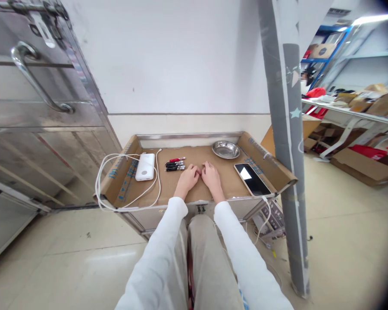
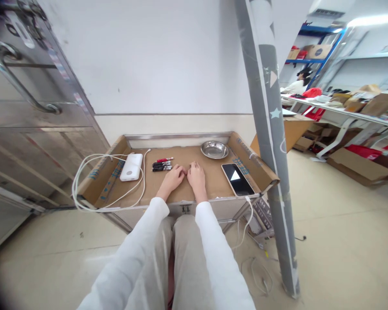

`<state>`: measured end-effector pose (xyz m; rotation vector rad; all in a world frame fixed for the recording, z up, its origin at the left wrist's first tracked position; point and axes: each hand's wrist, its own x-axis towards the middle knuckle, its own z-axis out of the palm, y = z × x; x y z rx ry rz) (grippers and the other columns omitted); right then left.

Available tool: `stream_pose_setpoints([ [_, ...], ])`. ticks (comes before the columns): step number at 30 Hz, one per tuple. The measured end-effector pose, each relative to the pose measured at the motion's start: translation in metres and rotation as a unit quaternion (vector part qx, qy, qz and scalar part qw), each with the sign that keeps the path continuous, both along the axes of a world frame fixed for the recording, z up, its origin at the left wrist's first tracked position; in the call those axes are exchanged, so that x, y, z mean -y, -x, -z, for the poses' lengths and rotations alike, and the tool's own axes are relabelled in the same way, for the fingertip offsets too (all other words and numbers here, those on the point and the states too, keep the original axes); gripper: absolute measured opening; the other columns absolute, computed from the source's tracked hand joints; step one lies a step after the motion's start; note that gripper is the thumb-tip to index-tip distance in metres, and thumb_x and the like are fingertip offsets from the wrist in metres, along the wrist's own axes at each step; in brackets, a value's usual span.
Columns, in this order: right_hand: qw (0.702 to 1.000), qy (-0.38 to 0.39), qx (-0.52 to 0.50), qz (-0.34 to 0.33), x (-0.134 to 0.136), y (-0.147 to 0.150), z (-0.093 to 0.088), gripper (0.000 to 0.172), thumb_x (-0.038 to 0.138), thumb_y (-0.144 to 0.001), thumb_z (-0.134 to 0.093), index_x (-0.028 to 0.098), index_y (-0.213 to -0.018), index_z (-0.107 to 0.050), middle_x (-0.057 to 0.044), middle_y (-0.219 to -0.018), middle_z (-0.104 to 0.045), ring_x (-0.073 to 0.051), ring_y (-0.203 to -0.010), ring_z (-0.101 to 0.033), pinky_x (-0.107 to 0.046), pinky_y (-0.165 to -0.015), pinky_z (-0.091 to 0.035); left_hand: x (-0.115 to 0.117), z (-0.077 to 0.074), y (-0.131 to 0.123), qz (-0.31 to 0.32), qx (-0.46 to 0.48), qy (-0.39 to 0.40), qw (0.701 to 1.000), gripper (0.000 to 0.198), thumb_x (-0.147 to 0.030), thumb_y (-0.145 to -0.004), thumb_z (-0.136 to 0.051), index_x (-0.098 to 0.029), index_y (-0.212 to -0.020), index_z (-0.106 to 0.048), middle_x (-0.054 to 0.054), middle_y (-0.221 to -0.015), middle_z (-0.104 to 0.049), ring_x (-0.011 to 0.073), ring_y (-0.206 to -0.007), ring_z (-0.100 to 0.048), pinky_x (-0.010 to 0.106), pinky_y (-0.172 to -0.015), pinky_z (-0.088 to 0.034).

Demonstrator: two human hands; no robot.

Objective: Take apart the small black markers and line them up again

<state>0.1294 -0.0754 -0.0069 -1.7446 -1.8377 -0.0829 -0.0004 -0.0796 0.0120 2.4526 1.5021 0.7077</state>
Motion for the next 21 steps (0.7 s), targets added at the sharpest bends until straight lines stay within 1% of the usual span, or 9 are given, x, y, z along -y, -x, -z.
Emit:
stream_pose_setpoints([
  [4, 1.000, -0.001, -0.002, -0.001, -0.0001, 0.0004, 0.0003, 0.027, 0.009, -0.084, -0.038, 0.013, -0.104, -0.057, -0.014, -0.104, -0.064, -0.019, -0.097, -0.058, -0.028, -0.086, -0.040, -0.0005, 0.0015, -0.0006, -0.010, 0.002, -0.003, 1.000, 0.017, -0.016, -0.089, -0.041, -0.021, -0.093, -0.057, 0.005, -0.101, -0.056, 0.0146, -0.086, -0.060, 0.025, -0.078, -0.046],
  [11, 1.000, -0.001, -0.007, 0.000, -0.0030, -0.0017, 0.0030, 0.027, 0.009, -0.084, -0.039, 0.013, -0.103, -0.057, -0.013, -0.105, -0.064, -0.018, -0.097, -0.058, -0.028, -0.086, -0.040, 0.0006, 0.0016, -0.0001, -0.003, 0.003, -0.015, 1.000, 0.017, -0.015, -0.089, -0.041, -0.020, -0.092, -0.057, 0.005, -0.099, -0.056, 0.0144, -0.083, -0.060, 0.025, -0.077, -0.046],
  [16, 1.000, -0.003, -0.003, -0.006, -0.0034, -0.0025, 0.0023, 0.026, 0.009, -0.084, -0.038, 0.013, -0.102, -0.057, -0.012, -0.101, -0.064, -0.019, -0.096, -0.058, -0.028, -0.084, -0.040, 0.0033, 0.0003, -0.0007, -0.013, -0.021, -0.029, 0.999, 0.017, -0.015, -0.088, -0.040, -0.020, -0.092, -0.056, 0.005, -0.098, -0.057, 0.0154, -0.086, -0.058, 0.027, -0.080, -0.045],
  [18, 1.000, -0.003, -0.005, -0.005, -0.0033, -0.0023, 0.0022, 0.026, 0.009, -0.084, -0.038, 0.013, -0.101, -0.057, -0.012, -0.100, -0.064, -0.019, -0.095, -0.057, -0.028, -0.084, -0.040, 0.0053, -0.0017, -0.0010, -0.049, -0.029, -0.049, 0.997, 0.018, -0.015, -0.088, -0.039, -0.018, -0.092, -0.056, 0.007, -0.098, -0.057, 0.0180, -0.091, -0.057, 0.030, -0.085, -0.043],
  [19, 1.000, -0.003, -0.006, -0.004, -0.0032, -0.0021, 0.0023, 0.026, 0.009, -0.084, -0.038, 0.013, -0.101, -0.057, -0.012, -0.100, -0.064, -0.019, -0.095, -0.057, -0.028, -0.084, -0.040, 0.0065, -0.0027, -0.0011, -0.088, -0.028, -0.063, 0.994, 0.019, -0.015, -0.088, -0.038, -0.017, -0.093, -0.056, 0.009, -0.099, -0.056, 0.0200, -0.095, -0.055, 0.032, -0.087, -0.042],
  [21, 1.000, 0.000, -0.004, -0.003, -0.0031, -0.0014, 0.0027, 0.026, 0.009, -0.084, -0.037, 0.013, -0.102, -0.056, -0.012, -0.100, -0.064, -0.019, -0.096, -0.057, -0.028, -0.085, -0.039, 0.0093, -0.0037, -0.0013, -0.197, -0.021, -0.087, 0.976, 0.022, -0.015, -0.088, -0.036, -0.014, -0.099, -0.054, 0.013, -0.104, -0.055, 0.0247, -0.101, -0.052, 0.037, -0.089, -0.040],
])
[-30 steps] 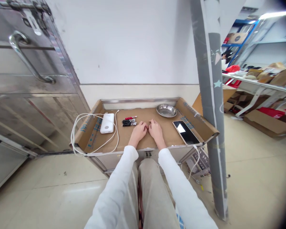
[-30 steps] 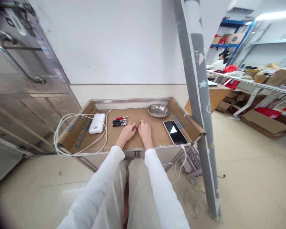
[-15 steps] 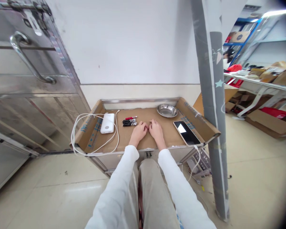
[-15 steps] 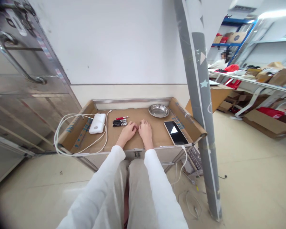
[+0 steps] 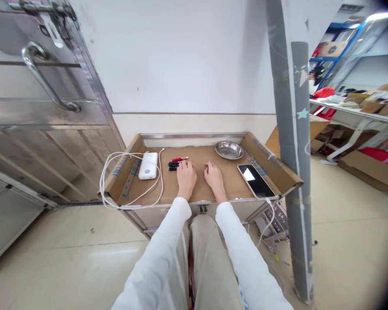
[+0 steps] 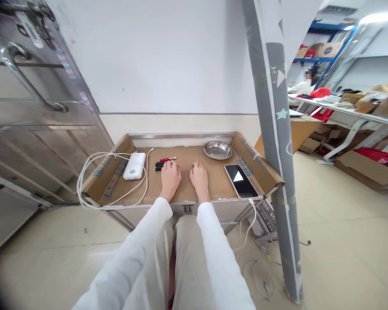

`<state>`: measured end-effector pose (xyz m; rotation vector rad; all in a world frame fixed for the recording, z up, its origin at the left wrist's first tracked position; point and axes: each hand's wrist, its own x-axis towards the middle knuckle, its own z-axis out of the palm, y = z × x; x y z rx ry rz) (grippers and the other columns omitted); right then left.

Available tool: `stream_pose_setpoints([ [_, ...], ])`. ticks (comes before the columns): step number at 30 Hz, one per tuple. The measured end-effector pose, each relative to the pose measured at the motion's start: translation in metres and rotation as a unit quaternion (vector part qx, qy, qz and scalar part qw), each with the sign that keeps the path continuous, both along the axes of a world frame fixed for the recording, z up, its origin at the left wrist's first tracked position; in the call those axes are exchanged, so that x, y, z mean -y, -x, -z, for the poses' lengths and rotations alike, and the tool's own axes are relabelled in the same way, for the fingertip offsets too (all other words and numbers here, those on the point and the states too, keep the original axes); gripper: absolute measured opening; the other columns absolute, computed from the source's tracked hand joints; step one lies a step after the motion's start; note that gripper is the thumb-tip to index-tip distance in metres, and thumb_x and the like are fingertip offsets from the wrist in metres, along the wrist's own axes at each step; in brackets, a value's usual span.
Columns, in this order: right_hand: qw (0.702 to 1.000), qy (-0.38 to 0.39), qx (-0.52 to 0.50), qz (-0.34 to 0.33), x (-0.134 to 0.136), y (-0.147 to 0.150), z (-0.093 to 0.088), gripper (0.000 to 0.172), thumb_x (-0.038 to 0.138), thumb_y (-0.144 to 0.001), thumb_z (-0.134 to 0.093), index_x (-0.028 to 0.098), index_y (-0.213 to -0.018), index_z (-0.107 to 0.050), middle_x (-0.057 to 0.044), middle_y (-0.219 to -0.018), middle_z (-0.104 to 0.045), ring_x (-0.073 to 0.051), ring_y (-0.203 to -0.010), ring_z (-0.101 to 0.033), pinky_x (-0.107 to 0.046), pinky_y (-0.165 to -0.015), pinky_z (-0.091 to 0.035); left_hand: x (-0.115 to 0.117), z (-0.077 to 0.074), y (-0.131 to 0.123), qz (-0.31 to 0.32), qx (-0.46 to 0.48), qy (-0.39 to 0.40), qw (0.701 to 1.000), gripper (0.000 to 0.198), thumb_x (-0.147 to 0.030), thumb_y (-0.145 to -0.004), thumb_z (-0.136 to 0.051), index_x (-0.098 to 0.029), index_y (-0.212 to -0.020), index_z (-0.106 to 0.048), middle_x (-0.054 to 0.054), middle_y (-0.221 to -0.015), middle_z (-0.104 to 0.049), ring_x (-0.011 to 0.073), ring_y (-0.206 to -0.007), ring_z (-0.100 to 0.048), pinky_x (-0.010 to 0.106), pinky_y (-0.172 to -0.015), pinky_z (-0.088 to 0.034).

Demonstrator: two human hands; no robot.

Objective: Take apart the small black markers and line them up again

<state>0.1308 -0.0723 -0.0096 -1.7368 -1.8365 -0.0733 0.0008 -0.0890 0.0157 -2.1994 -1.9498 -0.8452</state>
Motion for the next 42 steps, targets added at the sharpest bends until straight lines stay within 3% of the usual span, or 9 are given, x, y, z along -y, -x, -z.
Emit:
stream_pose_setpoints([
  [3, 1.000, 0.006, 0.016, 0.004, 0.000, 0.002, 0.001, 0.026, 0.010, -0.085, -0.038, 0.012, -0.103, -0.056, -0.014, -0.105, -0.063, -0.019, -0.098, -0.056, -0.030, -0.087, -0.039, 0.004, 0.002, -0.001, -0.141, 0.004, -0.019, 0.990, 0.029, -0.015, -0.087, -0.034, -0.007, -0.111, -0.049, 0.020, -0.112, -0.052, 0.0299, -0.106, -0.049, 0.042, -0.089, -0.038],
  [6, 0.999, 0.009, 0.036, 0.005, 0.001, 0.004, 0.000, 0.026, 0.012, -0.085, -0.039, 0.012, -0.104, -0.056, -0.015, -0.108, -0.062, -0.021, -0.100, -0.055, -0.032, -0.088, -0.039, 0.007, 0.007, -0.002, -0.162, -0.026, -0.019, 0.986, 0.034, -0.016, -0.086, -0.035, -0.003, -0.115, -0.046, 0.024, -0.115, -0.051, 0.0318, -0.107, -0.049, 0.044, -0.090, -0.037],
  [10, 0.998, 0.004, 0.030, -0.046, 0.003, 0.006, -0.004, 0.027, 0.012, -0.085, -0.039, 0.014, -0.105, -0.057, -0.013, -0.105, -0.063, -0.023, -0.100, -0.053, -0.035, -0.089, -0.039, 0.005, 0.011, -0.003, -0.114, -0.058, -0.023, 0.992, 0.027, -0.018, -0.089, -0.033, -0.007, -0.107, -0.051, 0.021, -0.109, -0.055, 0.0302, -0.104, -0.051, 0.044, -0.089, -0.038],
  [16, 0.978, -0.018, -0.049, -0.202, -0.009, 0.004, -0.004, 0.037, 0.009, -0.084, -0.036, 0.018, -0.112, -0.057, -0.009, -0.112, -0.062, -0.019, -0.103, -0.053, -0.033, -0.093, -0.041, -0.015, 0.017, -0.005, 0.073, -0.097, -0.031, 0.992, 0.022, -0.016, -0.093, -0.031, -0.012, -0.099, -0.052, 0.013, -0.097, -0.060, 0.0233, -0.093, -0.057, 0.035, -0.082, -0.044],
  [25, 0.974, -0.009, -0.087, -0.211, -0.036, -0.010, -0.004, 0.033, 0.016, -0.083, -0.048, 0.020, -0.115, -0.058, -0.009, -0.110, -0.064, -0.021, -0.099, -0.056, -0.038, -0.091, -0.045, -0.051, 0.011, -0.008, 0.102, -0.009, 0.022, 0.994, 0.021, -0.030, -0.096, -0.032, -0.016, -0.100, -0.047, 0.011, -0.099, -0.064, 0.0184, -0.084, -0.065, 0.023, -0.060, -0.044],
  [30, 0.967, -0.026, -0.127, -0.219, -0.034, -0.014, -0.008, 0.043, 0.015, -0.083, -0.047, 0.026, -0.124, -0.053, -0.004, -0.117, -0.062, -0.019, -0.099, -0.059, -0.037, -0.092, -0.046, -0.059, 0.010, -0.009, 0.137, 0.104, 0.008, 0.985, 0.015, -0.029, -0.095, -0.038, -0.016, -0.099, -0.045, 0.011, -0.095, -0.065, 0.0177, -0.081, -0.066, 0.023, -0.063, -0.046],
  [35, 0.969, -0.026, -0.138, -0.204, -0.030, -0.014, -0.009, 0.044, 0.018, -0.085, -0.045, 0.028, -0.128, -0.052, -0.004, -0.115, -0.064, -0.018, -0.094, -0.061, -0.034, -0.089, -0.048, -0.059, 0.010, -0.007, 0.198, 0.215, -0.016, 0.956, 0.004, -0.020, -0.092, -0.040, -0.018, -0.095, -0.042, 0.008, -0.084, -0.063, 0.0181, -0.076, -0.064, 0.028, -0.068, -0.047],
  [42, 0.963, -0.054, -0.115, -0.238, -0.026, -0.012, -0.014, 0.034, 0.020, -0.088, -0.045, 0.027, -0.117, -0.060, -0.002, -0.114, -0.065, -0.018, -0.101, -0.059, -0.033, -0.092, -0.046, -0.067, 0.017, -0.003, 0.198, 0.301, -0.038, 0.932, 0.021, -0.006, -0.083, -0.042, -0.018, -0.099, -0.039, 0.004, -0.082, -0.056, 0.0155, -0.074, -0.060, 0.029, -0.072, -0.046],
])
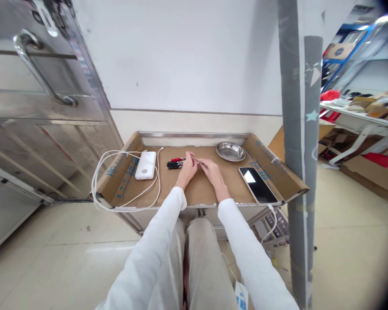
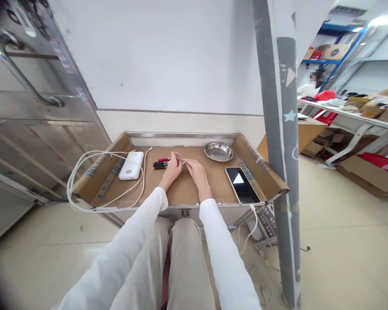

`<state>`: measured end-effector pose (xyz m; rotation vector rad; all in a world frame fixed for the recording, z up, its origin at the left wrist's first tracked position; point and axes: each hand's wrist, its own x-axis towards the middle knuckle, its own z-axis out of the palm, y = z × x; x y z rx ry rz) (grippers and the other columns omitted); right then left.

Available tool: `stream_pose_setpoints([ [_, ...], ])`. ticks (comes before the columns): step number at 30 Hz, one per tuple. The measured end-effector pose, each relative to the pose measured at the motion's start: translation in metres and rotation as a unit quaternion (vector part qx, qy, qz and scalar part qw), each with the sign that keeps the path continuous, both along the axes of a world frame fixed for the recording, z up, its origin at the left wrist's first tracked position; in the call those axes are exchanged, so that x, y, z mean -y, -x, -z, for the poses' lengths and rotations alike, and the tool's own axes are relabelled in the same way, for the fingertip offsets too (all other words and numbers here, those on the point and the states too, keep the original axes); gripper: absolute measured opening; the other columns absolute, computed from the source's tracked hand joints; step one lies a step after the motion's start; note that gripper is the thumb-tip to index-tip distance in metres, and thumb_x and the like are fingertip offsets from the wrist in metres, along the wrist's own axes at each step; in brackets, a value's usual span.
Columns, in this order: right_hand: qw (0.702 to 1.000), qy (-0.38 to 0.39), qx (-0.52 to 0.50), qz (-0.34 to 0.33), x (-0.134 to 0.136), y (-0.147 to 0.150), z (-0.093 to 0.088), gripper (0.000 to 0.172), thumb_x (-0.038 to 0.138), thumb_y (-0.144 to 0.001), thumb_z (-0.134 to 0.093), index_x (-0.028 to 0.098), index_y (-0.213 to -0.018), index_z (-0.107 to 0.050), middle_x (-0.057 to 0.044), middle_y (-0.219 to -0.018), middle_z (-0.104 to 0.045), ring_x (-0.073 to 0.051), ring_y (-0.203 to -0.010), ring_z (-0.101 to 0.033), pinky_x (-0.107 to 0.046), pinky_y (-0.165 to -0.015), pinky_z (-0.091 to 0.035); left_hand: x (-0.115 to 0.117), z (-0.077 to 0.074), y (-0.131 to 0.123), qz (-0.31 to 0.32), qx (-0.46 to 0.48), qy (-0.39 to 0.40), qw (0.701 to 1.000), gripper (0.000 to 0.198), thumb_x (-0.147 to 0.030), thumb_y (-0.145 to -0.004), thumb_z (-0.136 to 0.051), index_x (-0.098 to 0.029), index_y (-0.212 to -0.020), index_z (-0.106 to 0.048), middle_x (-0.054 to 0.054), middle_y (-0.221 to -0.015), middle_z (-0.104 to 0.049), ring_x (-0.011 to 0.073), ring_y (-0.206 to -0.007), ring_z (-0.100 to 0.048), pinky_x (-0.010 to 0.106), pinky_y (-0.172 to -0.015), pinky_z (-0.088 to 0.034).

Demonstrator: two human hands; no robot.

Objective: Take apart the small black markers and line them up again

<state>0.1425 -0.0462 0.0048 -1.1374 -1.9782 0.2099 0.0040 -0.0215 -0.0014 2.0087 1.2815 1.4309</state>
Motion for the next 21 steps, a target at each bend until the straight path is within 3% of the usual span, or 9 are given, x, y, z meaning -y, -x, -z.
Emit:
stream_pose_setpoints([
  [5, 0.999, 0.012, 0.008, 0.039, 0.001, -0.002, 0.002, 0.024, 0.024, -0.088, -0.046, 0.025, -0.102, -0.065, -0.004, -0.103, -0.068, -0.020, -0.095, -0.061, -0.034, -0.089, -0.046, 0.000, 0.001, 0.004, 0.006, 0.061, 0.047, 0.997, 0.020, -0.009, -0.084, -0.041, -0.020, -0.101, -0.038, 0.000, -0.076, -0.054, 0.0119, -0.063, -0.057, 0.025, -0.061, -0.046],
  [9, 0.990, 0.033, -0.047, 0.125, -0.002, -0.008, 0.009, 0.022, 0.026, -0.088, -0.045, 0.021, -0.101, -0.063, -0.008, -0.095, -0.067, -0.020, -0.086, -0.062, -0.035, -0.083, -0.048, 0.006, -0.005, 0.006, 0.013, 0.108, 0.021, 0.994, 0.013, -0.021, -0.089, -0.043, -0.020, -0.101, -0.040, 0.003, -0.088, -0.057, 0.0120, -0.073, -0.060, 0.024, -0.065, -0.049],
  [13, 0.991, 0.055, -0.090, 0.083, -0.011, -0.012, 0.017, 0.018, 0.024, -0.085, -0.047, 0.020, -0.097, -0.059, -0.007, -0.093, -0.066, -0.019, -0.085, -0.062, -0.033, -0.081, -0.048, 0.010, -0.008, 0.005, 0.027, 0.045, -0.047, 0.998, 0.024, -0.022, -0.086, -0.053, -0.019, -0.106, -0.042, 0.005, -0.092, -0.058, 0.0144, -0.087, -0.060, 0.028, -0.080, -0.050],
  [17, 0.991, 0.070, -0.110, 0.041, -0.015, -0.012, 0.021, 0.016, 0.023, -0.082, -0.048, 0.020, -0.095, -0.057, -0.005, -0.091, -0.067, -0.018, -0.083, -0.063, -0.032, -0.079, -0.049, 0.009, -0.006, 0.004, 0.021, 0.012, -0.069, 0.997, 0.027, -0.023, -0.087, -0.051, -0.019, -0.112, -0.041, 0.005, -0.092, -0.058, 0.0139, -0.087, -0.061, 0.028, -0.080, -0.050],
  [21, 0.988, 0.082, -0.127, 0.031, -0.014, -0.010, 0.020, 0.016, 0.022, -0.081, -0.049, 0.020, -0.095, -0.057, -0.005, -0.091, -0.068, -0.017, -0.083, -0.064, -0.031, -0.078, -0.050, 0.010, -0.006, 0.004, 0.004, -0.013, -0.093, 0.996, 0.018, -0.026, -0.089, -0.050, -0.019, -0.106, -0.047, 0.005, -0.098, -0.060, 0.0131, -0.087, -0.061, 0.027, -0.081, -0.050],
])
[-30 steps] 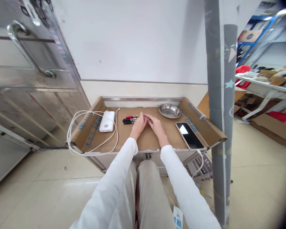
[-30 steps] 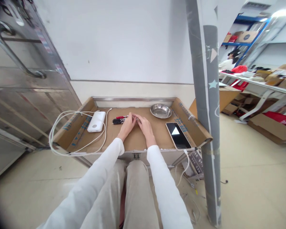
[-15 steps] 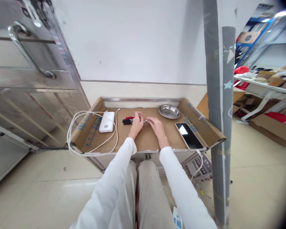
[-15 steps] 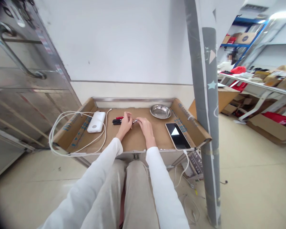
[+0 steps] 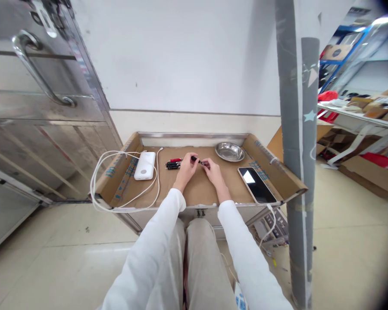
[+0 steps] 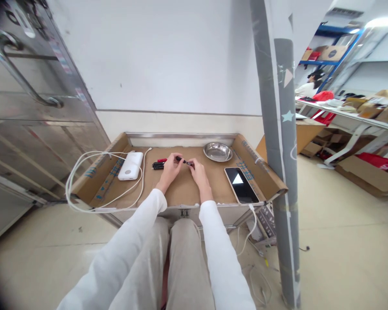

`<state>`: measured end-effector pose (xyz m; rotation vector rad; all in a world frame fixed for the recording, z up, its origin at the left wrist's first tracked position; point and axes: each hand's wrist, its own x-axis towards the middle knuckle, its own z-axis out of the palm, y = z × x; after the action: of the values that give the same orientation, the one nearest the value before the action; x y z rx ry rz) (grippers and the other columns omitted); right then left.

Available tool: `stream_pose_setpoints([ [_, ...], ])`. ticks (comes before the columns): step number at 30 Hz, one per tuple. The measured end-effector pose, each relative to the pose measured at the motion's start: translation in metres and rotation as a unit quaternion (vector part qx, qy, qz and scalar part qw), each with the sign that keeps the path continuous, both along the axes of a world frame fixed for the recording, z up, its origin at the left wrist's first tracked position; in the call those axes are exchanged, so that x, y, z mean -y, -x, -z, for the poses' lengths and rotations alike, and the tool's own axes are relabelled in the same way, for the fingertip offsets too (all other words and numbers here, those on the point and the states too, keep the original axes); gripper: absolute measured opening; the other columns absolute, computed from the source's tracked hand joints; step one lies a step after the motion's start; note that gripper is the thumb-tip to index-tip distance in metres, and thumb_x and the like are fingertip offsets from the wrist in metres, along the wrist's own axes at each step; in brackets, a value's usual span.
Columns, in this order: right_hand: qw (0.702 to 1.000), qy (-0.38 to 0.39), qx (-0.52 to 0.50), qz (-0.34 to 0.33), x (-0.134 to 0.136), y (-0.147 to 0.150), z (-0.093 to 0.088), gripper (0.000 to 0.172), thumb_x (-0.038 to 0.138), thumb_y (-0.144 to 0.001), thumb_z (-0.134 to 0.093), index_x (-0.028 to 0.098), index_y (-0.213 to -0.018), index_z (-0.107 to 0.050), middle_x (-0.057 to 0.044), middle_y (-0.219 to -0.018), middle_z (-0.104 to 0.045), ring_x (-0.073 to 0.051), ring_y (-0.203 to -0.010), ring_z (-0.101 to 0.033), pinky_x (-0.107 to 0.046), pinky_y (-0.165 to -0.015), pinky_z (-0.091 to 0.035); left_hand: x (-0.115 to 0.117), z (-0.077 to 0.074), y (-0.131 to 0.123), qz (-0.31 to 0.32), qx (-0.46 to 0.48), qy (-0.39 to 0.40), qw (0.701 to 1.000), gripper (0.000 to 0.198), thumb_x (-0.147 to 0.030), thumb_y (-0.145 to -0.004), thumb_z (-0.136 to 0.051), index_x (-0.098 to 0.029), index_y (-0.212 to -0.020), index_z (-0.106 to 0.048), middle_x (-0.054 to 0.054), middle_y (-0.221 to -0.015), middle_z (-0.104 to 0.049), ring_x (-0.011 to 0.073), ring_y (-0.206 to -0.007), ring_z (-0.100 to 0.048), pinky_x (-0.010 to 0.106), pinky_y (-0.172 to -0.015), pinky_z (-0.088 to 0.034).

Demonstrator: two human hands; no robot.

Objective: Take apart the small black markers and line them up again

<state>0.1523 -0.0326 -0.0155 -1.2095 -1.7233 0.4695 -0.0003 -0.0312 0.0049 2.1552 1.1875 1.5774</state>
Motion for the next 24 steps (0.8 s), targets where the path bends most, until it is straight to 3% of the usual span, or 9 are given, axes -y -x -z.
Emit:
stream_pose_setpoints([
  [9, 0.999, -0.001, -0.035, -0.002, 0.004, 0.002, -0.003, 0.021, 0.022, -0.078, -0.053, 0.020, -0.099, -0.058, -0.005, -0.090, -0.069, -0.016, -0.081, -0.065, -0.031, -0.077, -0.051, 0.008, -0.007, 0.000, -0.014, 0.025, -0.022, 0.999, 0.016, -0.025, -0.093, -0.040, -0.019, -0.105, -0.048, 0.007, -0.101, -0.058, 0.0135, -0.086, -0.059, 0.028, -0.079, -0.049],
  [24, 0.998, -0.022, -0.035, 0.038, 0.006, 0.001, -0.004, 0.019, 0.035, -0.082, -0.053, 0.020, -0.086, -0.064, -0.005, -0.085, -0.070, -0.018, -0.077, -0.065, -0.031, -0.076, -0.050, 0.008, -0.009, 0.004, -0.085, 0.080, -0.012, 0.993, 0.012, -0.020, -0.092, -0.038, -0.019, -0.100, -0.047, 0.008, -0.097, -0.056, 0.0160, -0.091, -0.056, 0.031, -0.083, -0.047],
])
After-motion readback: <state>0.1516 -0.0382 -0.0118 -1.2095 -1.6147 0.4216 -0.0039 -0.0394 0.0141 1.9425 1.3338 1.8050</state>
